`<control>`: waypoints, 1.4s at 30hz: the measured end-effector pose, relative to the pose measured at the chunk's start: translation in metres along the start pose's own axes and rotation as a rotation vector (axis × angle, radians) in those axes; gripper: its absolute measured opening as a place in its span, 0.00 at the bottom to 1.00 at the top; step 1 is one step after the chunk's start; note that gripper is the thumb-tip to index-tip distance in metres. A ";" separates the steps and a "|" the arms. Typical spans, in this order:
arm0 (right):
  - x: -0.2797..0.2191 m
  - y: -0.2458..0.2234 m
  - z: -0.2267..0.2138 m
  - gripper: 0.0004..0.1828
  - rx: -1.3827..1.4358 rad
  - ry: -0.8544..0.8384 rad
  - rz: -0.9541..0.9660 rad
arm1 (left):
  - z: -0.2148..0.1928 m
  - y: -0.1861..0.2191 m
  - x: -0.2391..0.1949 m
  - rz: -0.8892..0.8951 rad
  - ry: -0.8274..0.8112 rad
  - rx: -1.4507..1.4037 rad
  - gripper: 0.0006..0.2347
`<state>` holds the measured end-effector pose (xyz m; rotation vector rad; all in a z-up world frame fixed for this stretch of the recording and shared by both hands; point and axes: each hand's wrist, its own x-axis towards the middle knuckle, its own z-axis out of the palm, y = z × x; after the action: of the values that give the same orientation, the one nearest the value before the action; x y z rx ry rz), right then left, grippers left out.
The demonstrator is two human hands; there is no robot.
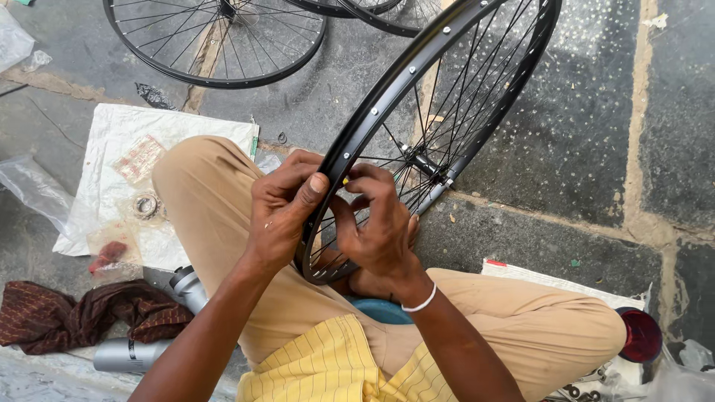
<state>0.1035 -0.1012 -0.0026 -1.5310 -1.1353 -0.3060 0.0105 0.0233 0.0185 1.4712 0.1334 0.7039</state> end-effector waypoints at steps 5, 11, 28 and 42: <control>0.001 -0.001 0.001 0.14 -0.208 0.006 -0.058 | 0.022 -0.002 -0.009 -0.197 0.317 0.107 0.11; -0.018 -0.008 0.005 0.14 -0.087 0.070 0.015 | 0.021 0.022 -0.002 0.008 0.089 0.135 0.14; 0.008 -0.011 -0.045 0.23 0.138 -0.288 0.297 | 0.013 -0.020 -0.015 -0.142 0.243 0.027 0.13; 0.003 -0.012 -0.009 0.15 -0.304 -0.023 -0.196 | 0.006 -0.012 -0.006 -0.077 0.123 -0.095 0.11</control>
<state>0.0995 -0.1090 0.0100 -1.6916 -1.3042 -0.6182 0.0128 0.0155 0.0057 1.3255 0.2466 0.7283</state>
